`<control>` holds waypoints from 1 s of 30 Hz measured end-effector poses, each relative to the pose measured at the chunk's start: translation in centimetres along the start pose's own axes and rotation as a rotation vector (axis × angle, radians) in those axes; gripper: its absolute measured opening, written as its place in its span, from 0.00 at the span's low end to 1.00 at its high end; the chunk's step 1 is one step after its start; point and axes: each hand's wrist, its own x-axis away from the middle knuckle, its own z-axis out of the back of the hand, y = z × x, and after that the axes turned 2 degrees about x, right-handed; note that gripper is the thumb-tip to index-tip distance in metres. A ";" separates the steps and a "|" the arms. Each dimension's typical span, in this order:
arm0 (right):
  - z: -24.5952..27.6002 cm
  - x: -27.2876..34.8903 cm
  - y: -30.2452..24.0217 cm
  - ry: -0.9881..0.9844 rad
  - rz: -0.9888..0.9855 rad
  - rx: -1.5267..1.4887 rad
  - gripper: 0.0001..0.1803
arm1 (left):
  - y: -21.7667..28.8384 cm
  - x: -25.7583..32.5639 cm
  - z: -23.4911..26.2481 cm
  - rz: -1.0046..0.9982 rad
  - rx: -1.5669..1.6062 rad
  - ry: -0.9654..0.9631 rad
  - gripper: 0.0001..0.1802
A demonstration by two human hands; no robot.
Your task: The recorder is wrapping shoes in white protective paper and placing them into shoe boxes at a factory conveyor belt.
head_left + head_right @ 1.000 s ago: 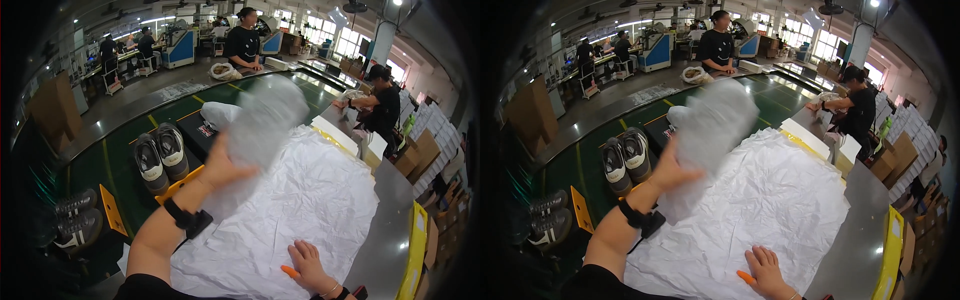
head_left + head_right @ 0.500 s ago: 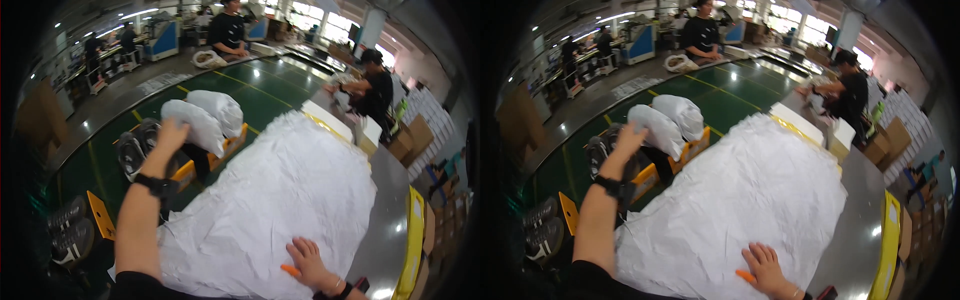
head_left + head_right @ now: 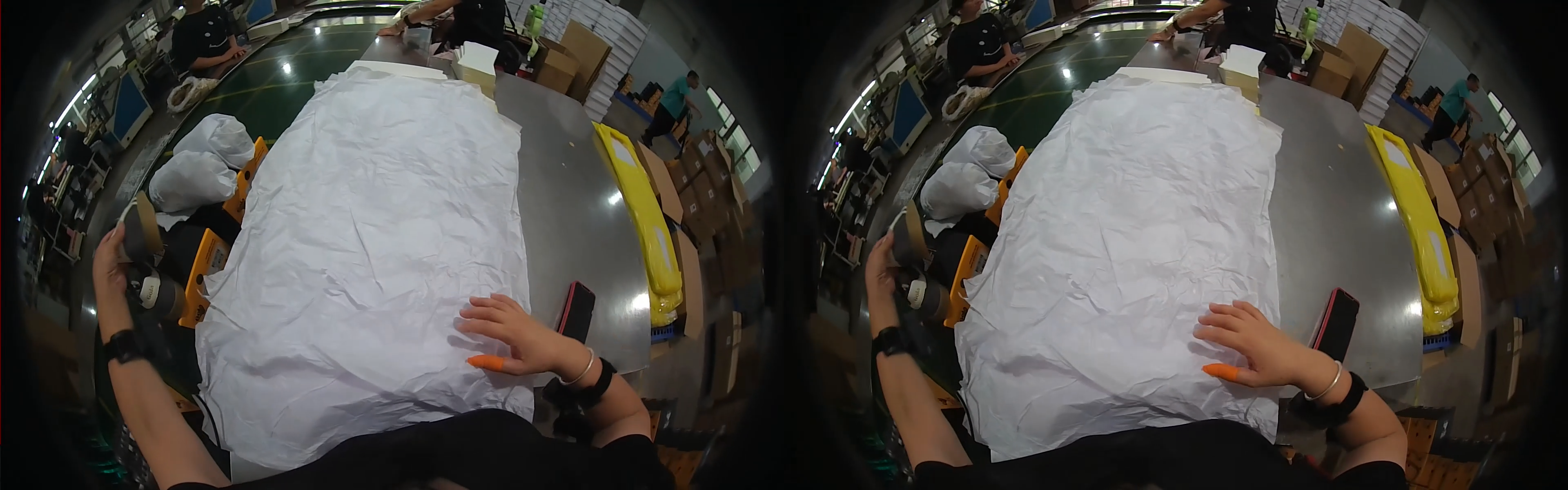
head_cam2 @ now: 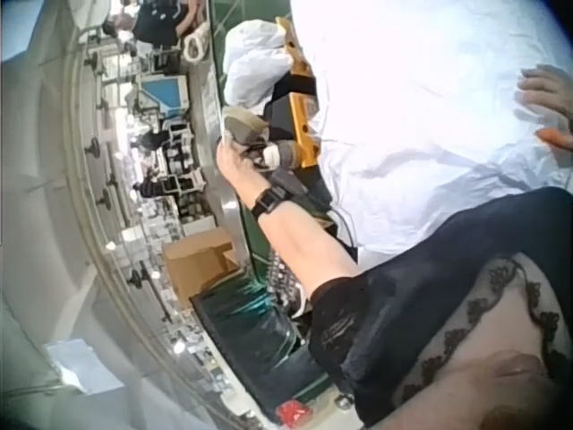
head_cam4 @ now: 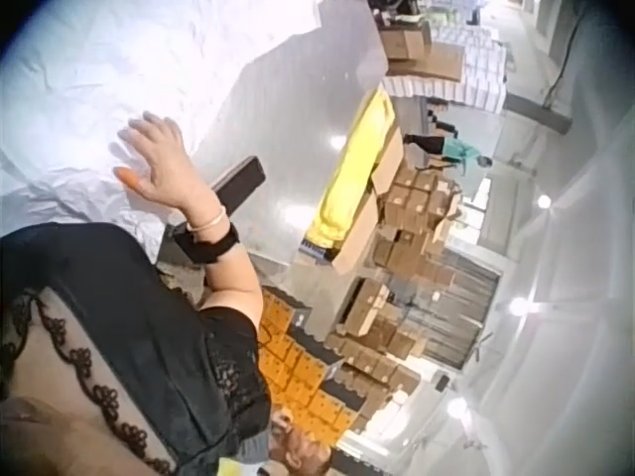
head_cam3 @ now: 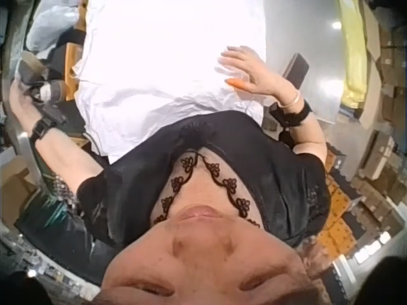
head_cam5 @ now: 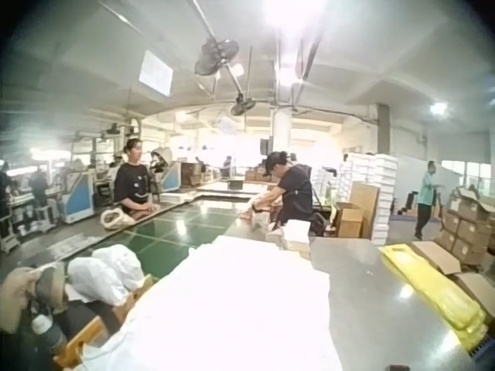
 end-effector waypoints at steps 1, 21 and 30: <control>-1.2 0.6 0.3 0.006 -0.019 0.001 0.20 | 1.1 1.5 -1.3 -0.042 0.024 -0.060 0.19; -0.5 -0.3 -2.5 0.306 0.344 0.258 0.08 | -3.6 11.7 -33.7 -0.899 -0.972 -1.082 0.14; 12.5 -21.1 5.8 0.534 0.121 -0.072 0.08 | 10.3 20.3 -32.0 -0.924 -0.613 -0.506 0.15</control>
